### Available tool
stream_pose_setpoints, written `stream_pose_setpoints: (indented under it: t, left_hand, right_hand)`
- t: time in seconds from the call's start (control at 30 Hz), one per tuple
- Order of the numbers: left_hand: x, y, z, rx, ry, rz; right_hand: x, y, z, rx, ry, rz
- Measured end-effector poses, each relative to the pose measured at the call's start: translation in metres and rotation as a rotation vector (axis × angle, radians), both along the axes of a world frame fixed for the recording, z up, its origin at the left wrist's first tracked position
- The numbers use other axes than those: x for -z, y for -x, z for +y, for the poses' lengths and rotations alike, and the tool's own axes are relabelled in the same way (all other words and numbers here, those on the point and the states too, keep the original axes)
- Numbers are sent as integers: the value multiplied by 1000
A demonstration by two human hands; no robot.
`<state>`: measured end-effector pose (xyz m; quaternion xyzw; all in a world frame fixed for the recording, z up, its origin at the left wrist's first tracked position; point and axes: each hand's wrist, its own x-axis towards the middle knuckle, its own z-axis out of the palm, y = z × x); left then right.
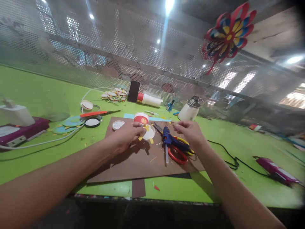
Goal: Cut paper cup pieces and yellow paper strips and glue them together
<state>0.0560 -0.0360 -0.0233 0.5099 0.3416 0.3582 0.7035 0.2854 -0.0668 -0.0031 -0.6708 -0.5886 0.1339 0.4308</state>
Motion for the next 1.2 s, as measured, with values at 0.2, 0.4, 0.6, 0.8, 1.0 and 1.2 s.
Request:
stream_pose_setpoints:
  t: [0.2, 0.4, 0.6, 0.8, 1.0, 1.2]
  left_hand:
    - [-2, 0, 2, 17, -31, -39]
    - [-4, 1, 2, -30, 6, -63]
    - [-4, 0, 2, -114, -100, 65]
    - [-3, -2, -2, -89, -148, 207]
    - [0, -3, -3, -59, -215, 244]
    - [4, -6, 0, -67, -154, 285]
  right_hand:
    - [-13, -12, -10, -120, 253, -406]
    - [4, -7, -17, -228, 335, -676]
    - [19, -5, -22, -203, 235, -716]
    - [13, -12, -29, -85, 112, -582]
    - [-2, -17, -46, -61, -22, 26]
    - [5, -6, -60, -163, -47, -181]
